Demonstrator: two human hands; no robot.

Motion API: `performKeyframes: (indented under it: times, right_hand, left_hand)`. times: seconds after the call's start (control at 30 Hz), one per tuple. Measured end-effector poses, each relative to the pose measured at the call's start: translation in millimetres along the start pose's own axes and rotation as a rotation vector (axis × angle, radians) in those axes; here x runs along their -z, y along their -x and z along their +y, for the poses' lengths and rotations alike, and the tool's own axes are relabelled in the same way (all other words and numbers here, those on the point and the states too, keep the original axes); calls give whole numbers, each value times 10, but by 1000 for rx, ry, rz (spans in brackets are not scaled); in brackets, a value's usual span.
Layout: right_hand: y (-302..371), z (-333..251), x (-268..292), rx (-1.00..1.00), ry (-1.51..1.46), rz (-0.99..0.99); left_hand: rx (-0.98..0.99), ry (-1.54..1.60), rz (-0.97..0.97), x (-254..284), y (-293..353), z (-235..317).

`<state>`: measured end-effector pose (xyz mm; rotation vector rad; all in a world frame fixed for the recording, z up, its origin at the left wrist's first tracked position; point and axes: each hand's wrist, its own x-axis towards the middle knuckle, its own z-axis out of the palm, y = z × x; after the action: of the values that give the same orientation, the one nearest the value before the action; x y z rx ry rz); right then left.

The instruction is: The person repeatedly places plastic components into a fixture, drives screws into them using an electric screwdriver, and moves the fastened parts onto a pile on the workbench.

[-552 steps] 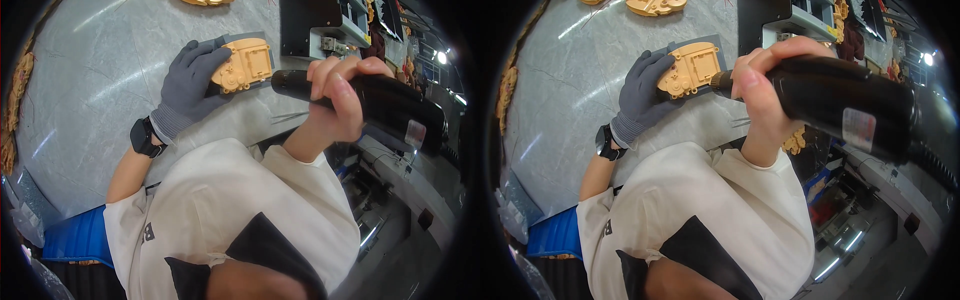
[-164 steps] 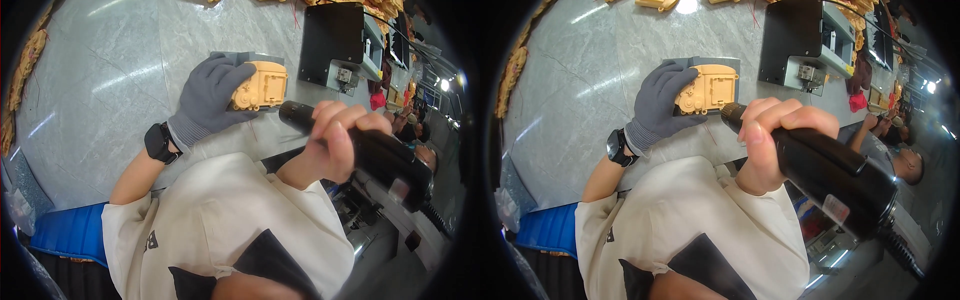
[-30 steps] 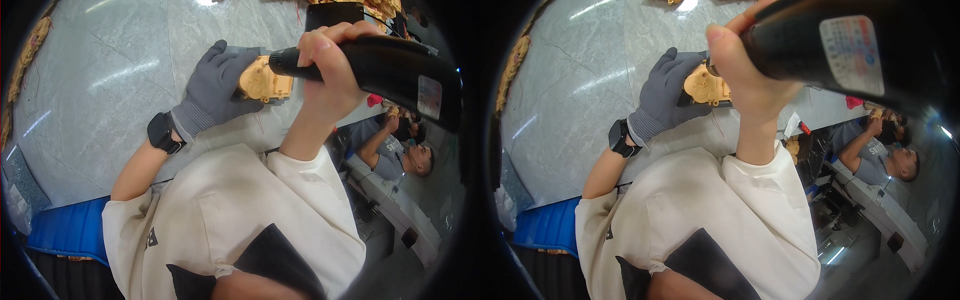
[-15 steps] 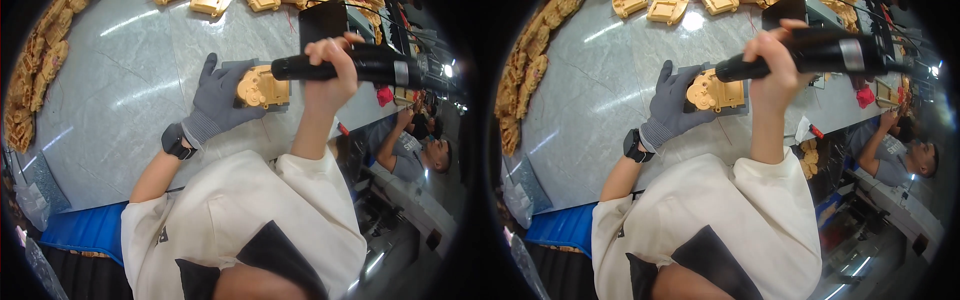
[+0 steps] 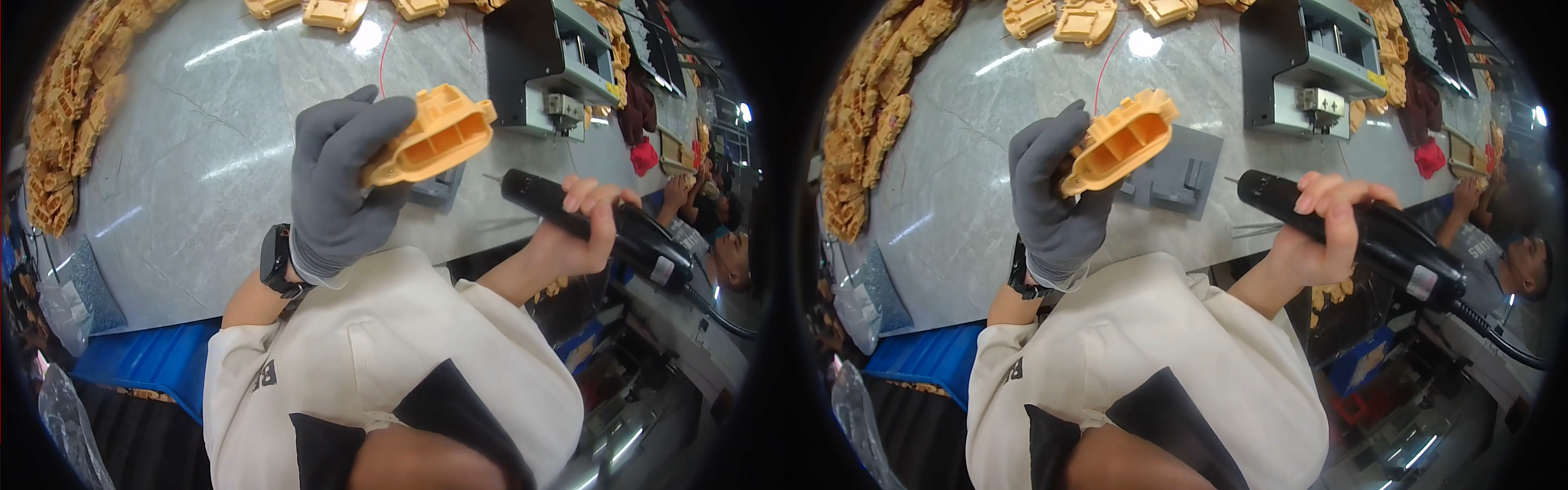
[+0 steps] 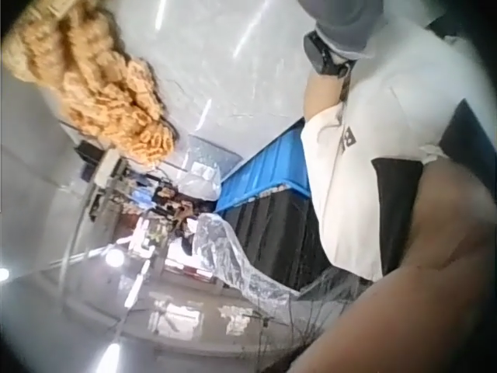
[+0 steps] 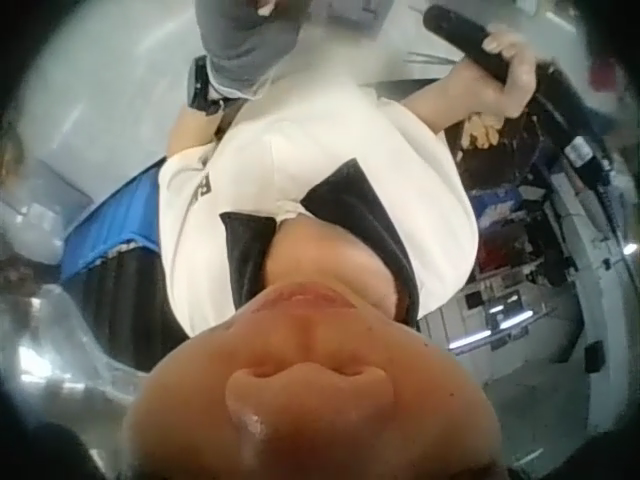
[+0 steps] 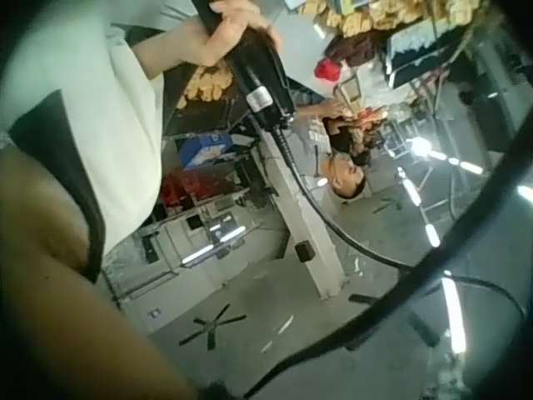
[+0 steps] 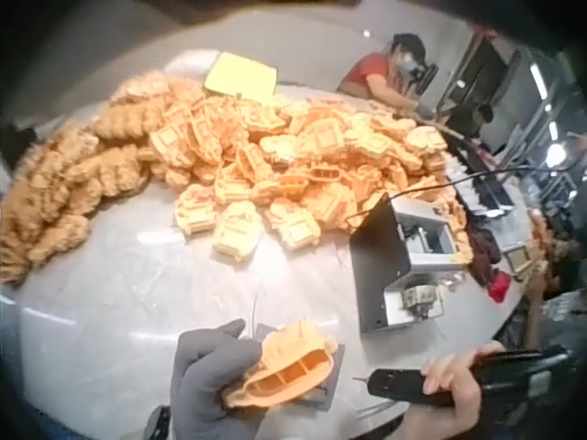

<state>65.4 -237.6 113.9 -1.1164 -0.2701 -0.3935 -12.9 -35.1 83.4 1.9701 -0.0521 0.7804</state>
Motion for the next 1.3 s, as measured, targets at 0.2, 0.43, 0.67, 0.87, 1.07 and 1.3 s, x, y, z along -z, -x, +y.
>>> performKeyframes:
  times: [0.2, 0.43, 0.67, 0.87, 1.07, 1.3]
  right_hand:
    - [156, 29, -46, -121, -18, -171]
    - [176, 130, -161, -226, -53, -146]
    - [202, 211, -235, -284, -46, -212]
    - [232, 256, -146, -296, -41, -150]
    - [351, 13, -9, -172, 51, -156]
    - [521, 437, -96, -286, -122, -17]
  left_hand:
    - [-7, -59, 51, 397, 31, -32]
    - [-14, 835, 989, 2408, 67, 377]
    - [-280, 1086, 191, 2487, -51, 352]
    - [298, 337, -211, 1474, -447, -125]
    - [-98, -730, -477, 214, -1101, -1303]
    - [59, -1115, -855, -130, -1337, -1012]
